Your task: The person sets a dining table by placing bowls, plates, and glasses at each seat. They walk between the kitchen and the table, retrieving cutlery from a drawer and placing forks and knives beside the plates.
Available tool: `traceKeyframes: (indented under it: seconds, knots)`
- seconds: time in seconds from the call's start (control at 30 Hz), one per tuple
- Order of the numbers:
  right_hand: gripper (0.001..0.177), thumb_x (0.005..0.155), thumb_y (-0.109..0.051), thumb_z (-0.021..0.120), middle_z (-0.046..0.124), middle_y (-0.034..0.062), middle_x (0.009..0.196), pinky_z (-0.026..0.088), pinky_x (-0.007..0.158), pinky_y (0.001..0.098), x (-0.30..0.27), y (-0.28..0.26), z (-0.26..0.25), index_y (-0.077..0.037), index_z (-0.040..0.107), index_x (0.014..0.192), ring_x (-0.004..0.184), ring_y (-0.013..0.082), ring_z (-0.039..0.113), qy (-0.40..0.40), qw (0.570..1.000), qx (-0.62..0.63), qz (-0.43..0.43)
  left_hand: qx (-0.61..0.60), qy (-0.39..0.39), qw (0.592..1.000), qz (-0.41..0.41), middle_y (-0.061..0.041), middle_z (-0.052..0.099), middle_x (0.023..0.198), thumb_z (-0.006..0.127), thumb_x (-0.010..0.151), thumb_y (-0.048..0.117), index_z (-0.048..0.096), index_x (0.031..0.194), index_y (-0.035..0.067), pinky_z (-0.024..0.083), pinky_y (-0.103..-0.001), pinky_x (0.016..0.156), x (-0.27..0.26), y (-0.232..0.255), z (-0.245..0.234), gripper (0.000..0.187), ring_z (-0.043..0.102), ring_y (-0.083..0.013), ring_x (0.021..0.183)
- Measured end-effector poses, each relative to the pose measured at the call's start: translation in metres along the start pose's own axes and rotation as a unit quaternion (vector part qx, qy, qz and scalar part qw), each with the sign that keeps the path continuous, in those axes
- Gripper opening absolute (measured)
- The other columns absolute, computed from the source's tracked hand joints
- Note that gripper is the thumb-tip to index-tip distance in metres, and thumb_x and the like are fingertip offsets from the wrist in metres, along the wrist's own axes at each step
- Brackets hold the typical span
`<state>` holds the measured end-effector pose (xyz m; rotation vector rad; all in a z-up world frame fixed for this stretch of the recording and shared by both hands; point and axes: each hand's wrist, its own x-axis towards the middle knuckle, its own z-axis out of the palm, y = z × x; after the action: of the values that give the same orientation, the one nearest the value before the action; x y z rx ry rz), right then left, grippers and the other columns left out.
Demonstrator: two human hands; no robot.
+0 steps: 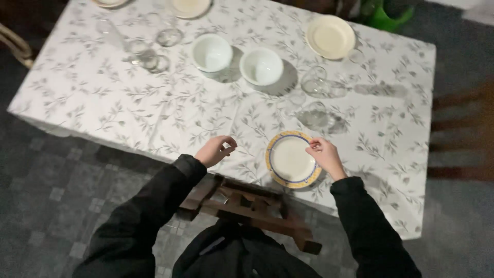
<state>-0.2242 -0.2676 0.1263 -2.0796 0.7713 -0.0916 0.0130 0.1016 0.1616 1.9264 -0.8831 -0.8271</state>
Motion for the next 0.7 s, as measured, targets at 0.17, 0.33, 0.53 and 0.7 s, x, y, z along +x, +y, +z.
traceKeyframes:
  seconds: [0.17, 0.33, 0.53, 0.7]
  knots:
    - [0.029, 0.085, -0.016, 0.080, 0.075, 0.0126, 0.098, 0.061, 0.084, 0.0393, -0.002, -0.134, 0.040, -0.008, 0.074, 0.112, 0.094, 0.0275, 0.075, -0.082, 0.992, -0.025, -0.092, -0.124, 0.198, 0.972, -0.024, -0.012, 0.072, 0.110, 0.066, 0.099, 0.012, 0.070, 0.112, 0.007, 0.062, -0.035, 0.074, -0.131, -0.010, -0.052, 0.014, 0.076, -0.0274, 0.082]
    - [0.027, 0.086, -0.011, 0.077, 0.074, 0.0216, 0.099, 0.062, 0.085, 0.0468, -0.009, -0.255, 0.137, -0.003, 0.073, 0.112, 0.099, 0.0381, 0.074, -0.171, 0.971, -0.029, -0.166, -0.191, 0.372, 0.908, -0.043, -0.011, 0.073, 0.107, 0.070, 0.098, 0.012, 0.074, 0.112, 0.006, 0.064, -0.034, 0.074, -0.263, -0.080, -0.081, 0.016, 0.078, -0.0253, 0.081]
    - [0.022, 0.088, -0.020, 0.078, 0.075, 0.0105, 0.095, 0.062, 0.079, 0.0390, -0.002, -0.349, 0.311, -0.012, 0.075, 0.108, 0.093, 0.0290, 0.075, -0.238, 0.948, -0.045, -0.206, -0.223, 0.481, 0.842, -0.102, -0.011, 0.075, 0.104, 0.067, 0.098, 0.005, 0.074, 0.109, 0.006, 0.063, -0.036, 0.076, -0.401, -0.193, -0.139, 0.014, 0.076, -0.0255, 0.081]
    - [0.021, 0.085, -0.016, 0.077, 0.074, 0.0121, 0.086, 0.065, 0.068, 0.0315, -0.018, -0.411, 0.429, -0.007, 0.076, 0.104, 0.079, 0.0251, 0.077, -0.307, 0.938, 0.007, -0.161, -0.220, 0.522, 0.808, -0.162, -0.011, 0.077, 0.103, 0.066, 0.098, 0.004, 0.072, 0.105, 0.004, 0.063, -0.035, 0.075, -0.462, -0.244, -0.200, 0.009, 0.077, -0.0237, 0.080]
